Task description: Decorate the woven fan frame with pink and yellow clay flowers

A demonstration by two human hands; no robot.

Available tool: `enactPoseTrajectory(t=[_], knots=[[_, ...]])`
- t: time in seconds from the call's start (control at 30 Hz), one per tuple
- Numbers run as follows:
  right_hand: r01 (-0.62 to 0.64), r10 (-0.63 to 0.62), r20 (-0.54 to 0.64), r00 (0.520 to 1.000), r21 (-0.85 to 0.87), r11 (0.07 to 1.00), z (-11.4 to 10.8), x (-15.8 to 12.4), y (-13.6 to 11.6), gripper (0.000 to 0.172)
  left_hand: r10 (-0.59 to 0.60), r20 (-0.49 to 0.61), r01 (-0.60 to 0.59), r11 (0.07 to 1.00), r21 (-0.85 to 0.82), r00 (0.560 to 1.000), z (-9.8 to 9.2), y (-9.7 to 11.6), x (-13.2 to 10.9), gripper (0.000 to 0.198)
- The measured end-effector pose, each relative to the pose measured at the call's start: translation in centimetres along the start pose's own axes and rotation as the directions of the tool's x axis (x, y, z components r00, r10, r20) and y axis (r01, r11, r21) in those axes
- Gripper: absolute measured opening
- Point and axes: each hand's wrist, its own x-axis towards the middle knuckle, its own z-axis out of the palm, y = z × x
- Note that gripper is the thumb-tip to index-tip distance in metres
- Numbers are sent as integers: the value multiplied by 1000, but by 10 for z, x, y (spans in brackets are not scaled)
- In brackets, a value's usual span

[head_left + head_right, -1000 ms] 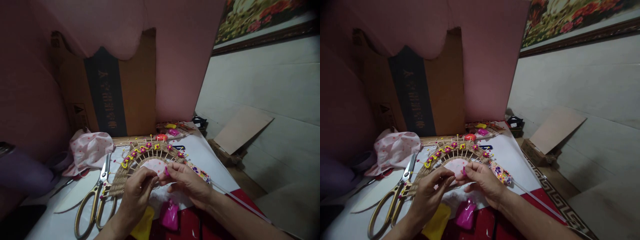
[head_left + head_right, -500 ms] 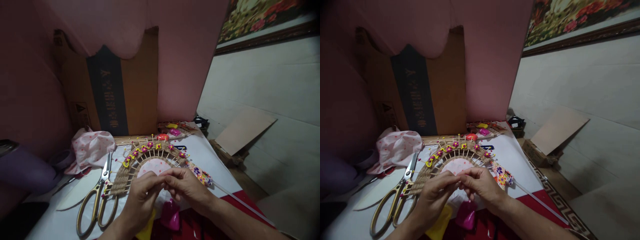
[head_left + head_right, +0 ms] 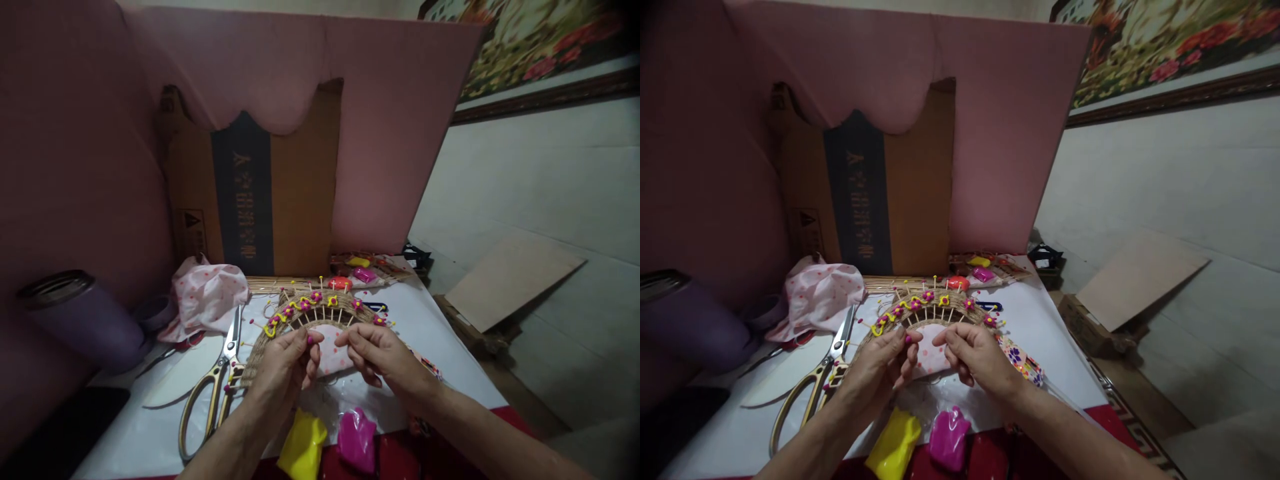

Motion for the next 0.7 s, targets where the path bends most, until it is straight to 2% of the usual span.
enactPoseTrajectory(t=[0.1,0.2,0.27,0.4,0.5,0.63,0.7], knots=[[195,-206,-14,978,-263,945,8,7,-13,34,12,20,-11,999,-48,1000,-2,3,0,28],[334,-370,30,928,-505,796,19,10,-21,26,-8,9,8,997,-73,1000,-3,5,-2,27],[340,-378,63,924,-591,732,25,10,-22,17,-11,0,11,996,-88,1000,-3,5,-3,27],[323,-367,80,927,-666,672,31,11,-20,10,54,-27,-56,996,-68,998,-5,5,-2,26],[322,-370,74,926,-665,674,33,14,-18,10,124,-65,-123,992,12,990,-6,4,0,26],[332,-379,65,923,-631,701,33,17,-16,11,169,-80,-157,979,133,982,-6,4,-1,28],[343,-390,67,918,-628,698,33,17,-15,12,176,-95,-162,977,137,980,-5,4,-2,27]])
